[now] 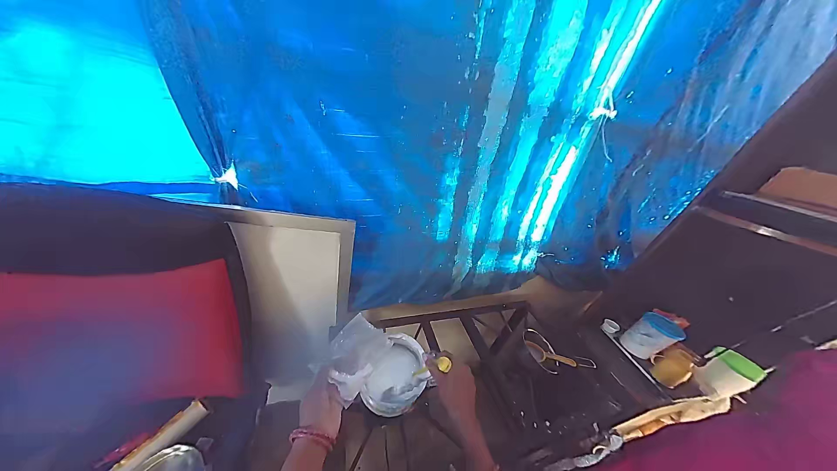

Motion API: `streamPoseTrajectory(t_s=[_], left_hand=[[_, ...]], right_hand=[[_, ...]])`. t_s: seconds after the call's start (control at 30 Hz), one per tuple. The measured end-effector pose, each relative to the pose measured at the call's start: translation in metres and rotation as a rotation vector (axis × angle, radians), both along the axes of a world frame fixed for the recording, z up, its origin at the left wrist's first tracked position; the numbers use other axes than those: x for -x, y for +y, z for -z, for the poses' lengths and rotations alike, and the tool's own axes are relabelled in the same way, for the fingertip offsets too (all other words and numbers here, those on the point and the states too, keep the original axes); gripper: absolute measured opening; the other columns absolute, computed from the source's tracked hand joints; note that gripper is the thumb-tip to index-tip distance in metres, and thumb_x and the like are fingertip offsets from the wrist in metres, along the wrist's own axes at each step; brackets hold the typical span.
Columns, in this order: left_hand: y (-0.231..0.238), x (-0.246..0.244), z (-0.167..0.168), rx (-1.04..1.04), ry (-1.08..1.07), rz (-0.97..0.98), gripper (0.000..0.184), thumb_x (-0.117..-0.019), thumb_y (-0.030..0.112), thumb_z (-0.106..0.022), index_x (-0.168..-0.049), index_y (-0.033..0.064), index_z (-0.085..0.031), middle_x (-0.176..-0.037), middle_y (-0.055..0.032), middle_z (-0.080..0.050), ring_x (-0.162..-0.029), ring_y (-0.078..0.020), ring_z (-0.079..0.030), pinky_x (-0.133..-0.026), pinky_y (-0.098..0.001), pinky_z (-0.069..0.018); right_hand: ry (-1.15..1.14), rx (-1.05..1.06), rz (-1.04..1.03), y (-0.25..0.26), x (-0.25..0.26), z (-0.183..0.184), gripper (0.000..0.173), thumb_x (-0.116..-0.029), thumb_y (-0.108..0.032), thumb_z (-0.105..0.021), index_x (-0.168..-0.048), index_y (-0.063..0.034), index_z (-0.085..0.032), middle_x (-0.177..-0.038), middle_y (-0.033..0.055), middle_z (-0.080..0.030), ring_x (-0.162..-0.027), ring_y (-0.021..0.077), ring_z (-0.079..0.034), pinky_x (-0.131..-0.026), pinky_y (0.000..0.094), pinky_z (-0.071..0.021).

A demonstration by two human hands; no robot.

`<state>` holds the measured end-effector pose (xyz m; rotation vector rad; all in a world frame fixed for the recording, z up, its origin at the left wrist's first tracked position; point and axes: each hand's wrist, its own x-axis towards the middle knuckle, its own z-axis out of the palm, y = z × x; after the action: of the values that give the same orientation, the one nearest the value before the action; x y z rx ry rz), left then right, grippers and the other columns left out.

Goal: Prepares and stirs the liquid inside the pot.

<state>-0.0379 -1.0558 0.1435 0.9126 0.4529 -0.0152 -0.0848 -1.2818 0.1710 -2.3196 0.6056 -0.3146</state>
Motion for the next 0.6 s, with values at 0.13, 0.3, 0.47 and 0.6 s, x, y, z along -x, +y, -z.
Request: streamPoseTrajectory(t_s=[0.13, 0.3, 0.47, 0.6], left_hand=[[0.004, 0.002, 0.002, -0.034, -0.003, -0.016, 0.037, -0.1106, 0.028, -0.043, -0.133, -0.0007, -0.053, -0.118, -0.0119, -0.064, -0.102, -0.0149, -0.064, -0.090, -0.0333, -0.0541], [0.003, 0.003, 0.005, -0.024, 0.006, -0.016, 0.039, -0.1107, 0.028, -0.043, -0.136, -0.0010, -0.051, -0.122, -0.0132, -0.062, -0.107, -0.0161, -0.063, -0.092, -0.0350, -0.0534], [0.010, 0.004, 0.005, -0.018, 0.011, -0.049, 0.039, -0.1104, 0.027, -0.043, -0.137, -0.0012, -0.049, -0.122, -0.0137, -0.062, -0.104, -0.0162, -0.063, -0.091, -0.0356, -0.0539], [0.012, 0.005, 0.007, 0.032, 0.037, -0.058, 0.039, -0.1102, 0.027, -0.044, -0.137, -0.0003, -0.049, -0.122, -0.0134, -0.061, -0.104, -0.0159, -0.062, -0.090, -0.0348, -0.0539]], right_hand=[[-0.066, 0.127, 0.116, -0.005, -0.018, -0.011, 0.044, -0.0951, -0.046, -0.069, -0.097, -0.0024, -0.075, -0.093, 0.0191, -0.073, -0.092, 0.0368, -0.071, -0.081, 0.0575, -0.0534], [-0.018, 0.032, -0.140, 0.007, -0.036, 0.004, 0.041, -0.0956, -0.048, -0.066, -0.106, -0.0090, -0.075, -0.097, 0.0140, -0.074, -0.095, 0.0319, -0.071, -0.084, 0.0568, -0.0536], [0.143, 0.136, -0.100, -0.002, -0.023, -0.026, 0.042, -0.0977, -0.047, -0.064, -0.113, -0.0096, -0.074, -0.105, 0.0187, -0.073, -0.103, 0.0367, -0.069, -0.088, 0.0575, -0.0524], [-0.059, 0.101, -0.043, -0.004, -0.035, 0.002, 0.037, -0.0970, -0.042, -0.067, -0.110, -0.0077, -0.075, -0.104, 0.0201, -0.072, -0.101, 0.0385, -0.069, -0.087, 0.0569, -0.0537]])
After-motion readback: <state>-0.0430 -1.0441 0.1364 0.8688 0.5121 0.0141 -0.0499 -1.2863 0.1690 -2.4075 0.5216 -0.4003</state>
